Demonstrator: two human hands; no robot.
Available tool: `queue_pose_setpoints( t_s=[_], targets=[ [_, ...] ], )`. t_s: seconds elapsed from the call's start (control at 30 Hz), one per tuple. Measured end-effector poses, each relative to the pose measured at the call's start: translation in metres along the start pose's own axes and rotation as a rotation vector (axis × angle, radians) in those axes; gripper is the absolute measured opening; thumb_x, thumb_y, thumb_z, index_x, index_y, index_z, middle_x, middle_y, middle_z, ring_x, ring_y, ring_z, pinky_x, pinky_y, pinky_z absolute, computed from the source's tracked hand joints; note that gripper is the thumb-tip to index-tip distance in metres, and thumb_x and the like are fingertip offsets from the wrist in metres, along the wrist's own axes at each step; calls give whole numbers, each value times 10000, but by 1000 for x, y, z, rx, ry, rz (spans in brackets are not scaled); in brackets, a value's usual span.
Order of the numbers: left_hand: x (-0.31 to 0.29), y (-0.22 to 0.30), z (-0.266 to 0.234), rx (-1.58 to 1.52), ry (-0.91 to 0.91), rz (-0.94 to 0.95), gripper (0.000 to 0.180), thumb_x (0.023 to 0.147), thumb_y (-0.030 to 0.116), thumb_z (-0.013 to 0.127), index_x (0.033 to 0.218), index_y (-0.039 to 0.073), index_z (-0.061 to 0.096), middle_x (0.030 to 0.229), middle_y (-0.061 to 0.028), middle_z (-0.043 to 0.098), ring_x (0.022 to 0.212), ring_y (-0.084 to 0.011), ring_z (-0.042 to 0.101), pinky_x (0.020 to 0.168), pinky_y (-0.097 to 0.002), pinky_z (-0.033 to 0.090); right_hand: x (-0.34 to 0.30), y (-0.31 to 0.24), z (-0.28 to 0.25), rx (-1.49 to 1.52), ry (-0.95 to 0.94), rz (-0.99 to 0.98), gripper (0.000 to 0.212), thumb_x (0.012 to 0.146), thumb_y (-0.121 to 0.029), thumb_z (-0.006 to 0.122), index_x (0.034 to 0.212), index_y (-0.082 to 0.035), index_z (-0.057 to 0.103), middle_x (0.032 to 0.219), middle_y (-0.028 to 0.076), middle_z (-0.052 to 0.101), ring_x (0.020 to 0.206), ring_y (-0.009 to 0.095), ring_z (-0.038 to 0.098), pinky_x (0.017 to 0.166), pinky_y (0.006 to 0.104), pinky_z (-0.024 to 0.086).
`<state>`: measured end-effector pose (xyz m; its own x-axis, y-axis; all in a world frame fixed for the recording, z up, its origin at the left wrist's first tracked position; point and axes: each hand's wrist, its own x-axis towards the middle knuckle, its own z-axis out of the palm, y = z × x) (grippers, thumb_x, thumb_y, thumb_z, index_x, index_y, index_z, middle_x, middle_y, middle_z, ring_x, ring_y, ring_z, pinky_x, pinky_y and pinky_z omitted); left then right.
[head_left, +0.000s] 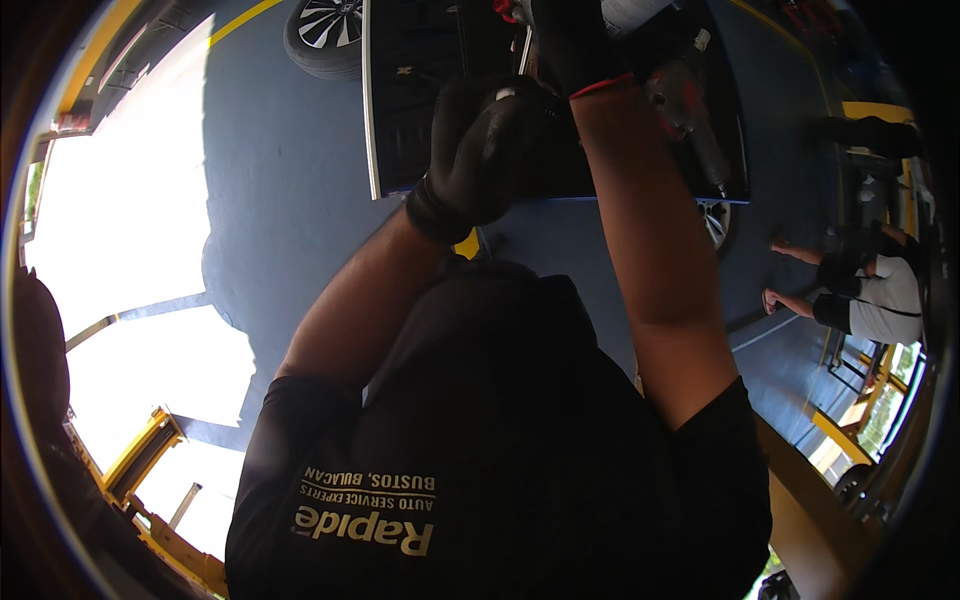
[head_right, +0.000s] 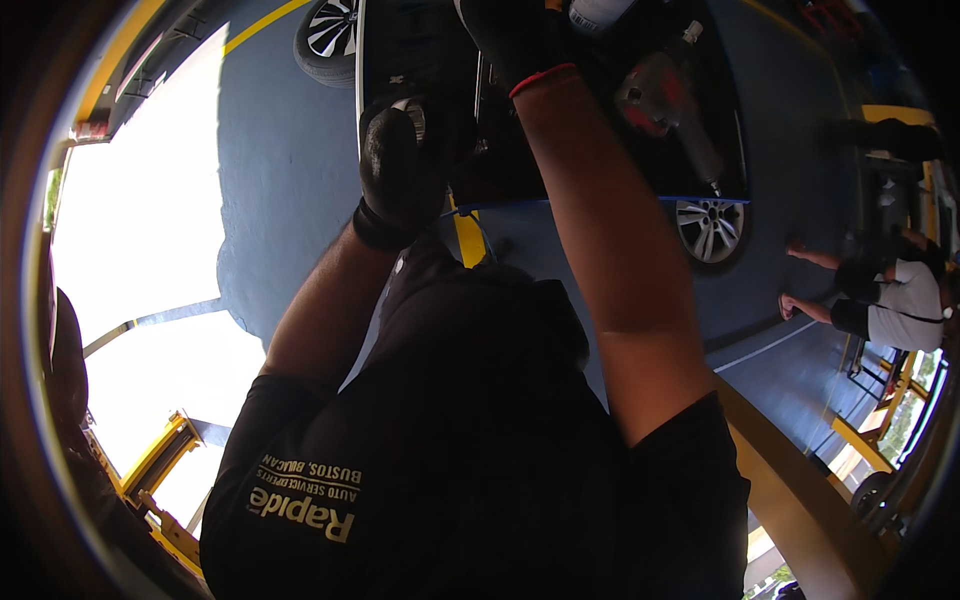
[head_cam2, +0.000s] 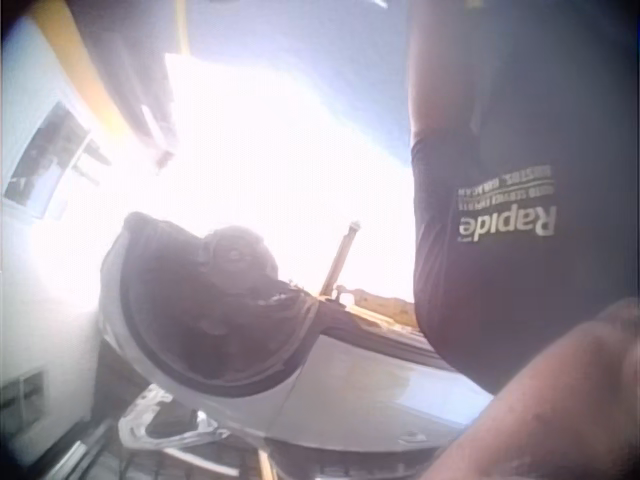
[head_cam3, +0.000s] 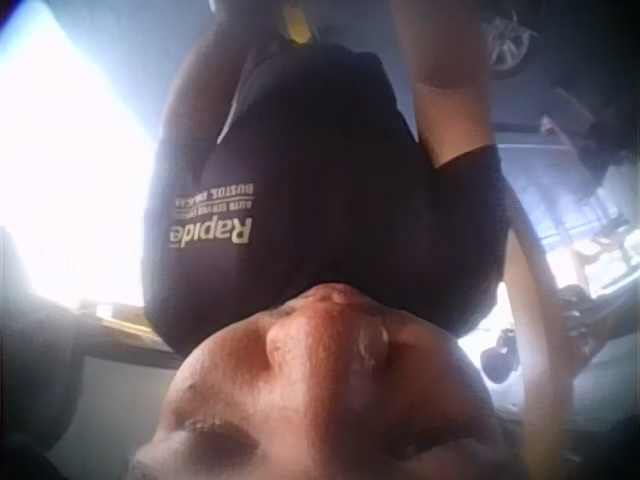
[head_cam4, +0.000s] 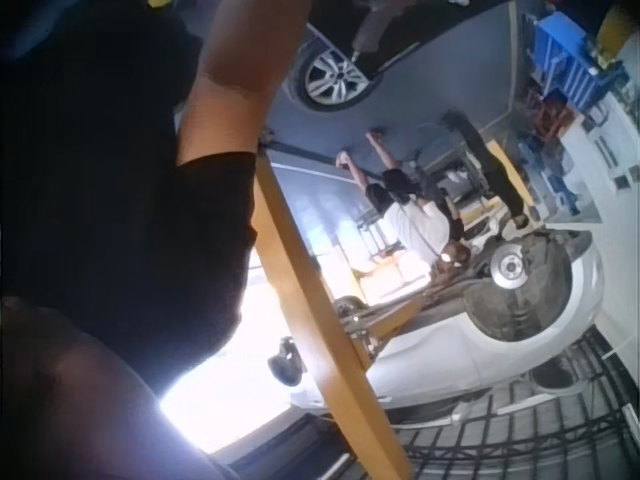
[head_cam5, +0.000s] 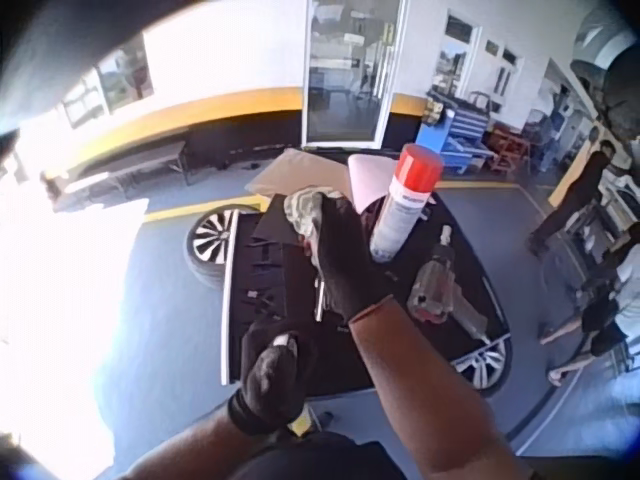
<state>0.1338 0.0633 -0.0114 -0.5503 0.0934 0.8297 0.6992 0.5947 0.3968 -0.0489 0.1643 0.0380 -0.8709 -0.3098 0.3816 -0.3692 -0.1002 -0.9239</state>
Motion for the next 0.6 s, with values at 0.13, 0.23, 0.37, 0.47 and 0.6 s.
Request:
queue_pose_setpoints(
  t_s=[0.13,0.23,0.37,0.47,0.6],
  targets=[
    [4,10,2,-298,-56,-264,171,1001,126,614,1116,6,653,854,-76,668,710,-201,657,680,-348,540,-7,14,-29,-101,196,53,419,1087,-398,478,910,-64,659,819,45,671,721,132,650,599,277,492],
    [15,8,3,-144,30,24,169,1054,149,552,1090,18,652,844,-54,661,715,-171,663,635,-302,537,-14,-23,-26,-187,451,-173,292,1068,-296,553,1147,-28,638,917,57,656,811,128,624,656,279,496],
    [18,-12,6,-387,-60,-230,429,932,119,655,1325,-5,540,1150,-149,638,982,-269,635,841,-399,521,-81,-70,-36,-253,334,-236,295,1060,-284,532,1205,-34,589,950,39,620,871,114,611,745,286,514],
    [58,-24,10,-1400,174,-750,324,1102,343,479,1096,62,640,939,-21,656,820,-137,668,737,-298,562,-136,-59,-49,-548,199,-464,252,1038,-269,513,1136,-51,592,981,36,627,900,121,641,797,297,530],
    [94,-28,25,-1383,370,-968,464,1102,397,493,1491,145,504,939,103,545,802,-9,496,706,-196,432,-205,-85,-36,-478,53,-390,199,902,-58,670,1100,-51,669,1060,79,676,957,242,696,898,395,555]
  ],
)
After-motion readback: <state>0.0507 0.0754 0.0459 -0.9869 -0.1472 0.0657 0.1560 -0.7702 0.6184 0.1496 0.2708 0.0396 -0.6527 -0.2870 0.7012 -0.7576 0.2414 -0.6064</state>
